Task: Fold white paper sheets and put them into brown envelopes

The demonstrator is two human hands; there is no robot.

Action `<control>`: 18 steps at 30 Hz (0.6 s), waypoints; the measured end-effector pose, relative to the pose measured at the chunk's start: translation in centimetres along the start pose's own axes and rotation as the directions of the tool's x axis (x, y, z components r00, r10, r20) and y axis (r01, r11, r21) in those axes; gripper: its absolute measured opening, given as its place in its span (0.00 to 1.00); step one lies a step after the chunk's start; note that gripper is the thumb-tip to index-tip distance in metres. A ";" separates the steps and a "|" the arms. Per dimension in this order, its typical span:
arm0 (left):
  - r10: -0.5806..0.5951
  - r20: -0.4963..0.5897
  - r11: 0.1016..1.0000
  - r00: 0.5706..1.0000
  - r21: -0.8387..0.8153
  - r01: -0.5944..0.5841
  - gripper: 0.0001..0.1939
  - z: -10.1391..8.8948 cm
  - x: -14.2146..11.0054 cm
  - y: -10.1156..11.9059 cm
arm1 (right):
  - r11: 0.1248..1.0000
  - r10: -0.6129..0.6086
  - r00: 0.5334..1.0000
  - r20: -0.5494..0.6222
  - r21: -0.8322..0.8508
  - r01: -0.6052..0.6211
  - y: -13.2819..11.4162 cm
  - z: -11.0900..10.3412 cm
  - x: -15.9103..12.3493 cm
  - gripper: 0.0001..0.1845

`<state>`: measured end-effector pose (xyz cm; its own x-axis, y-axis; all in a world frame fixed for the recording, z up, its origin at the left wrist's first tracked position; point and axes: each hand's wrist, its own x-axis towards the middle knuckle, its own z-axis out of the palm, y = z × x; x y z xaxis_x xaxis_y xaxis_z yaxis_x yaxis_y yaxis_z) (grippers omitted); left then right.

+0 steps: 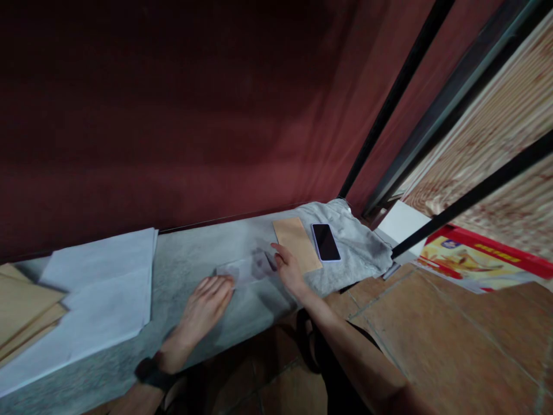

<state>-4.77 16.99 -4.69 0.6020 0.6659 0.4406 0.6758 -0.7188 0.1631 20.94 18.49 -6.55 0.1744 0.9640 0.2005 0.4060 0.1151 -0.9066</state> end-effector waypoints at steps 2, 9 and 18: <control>0.068 0.060 0.997 0.996 0.024 -0.070 0.13 0.5 -0.7 0.6 | 0.996 -0.023 0.997 0.073 -0.079 0.028 0.0 0.5 -0.5 0.22; -0.132 0.255 0.986 0.958 -0.061 0.152 0.18 1.2 -0.3 0.9 | 0.813 -0.161 0.907 0.389 -0.469 0.345 -1.4 2.6 -3.8 0.28; -0.274 0.182 0.961 0.944 0.016 0.276 0.30 4.4 -0.2 1.3 | 0.714 -0.096 0.912 0.400 -0.610 0.343 -2.2 3.6 -4.1 0.30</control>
<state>-2.19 16.80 -8.50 0.4607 0.8623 0.2102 0.8223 -0.5038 0.2646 16.10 15.19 -6.77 -0.2386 0.9635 0.1216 0.8971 0.2666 -0.3524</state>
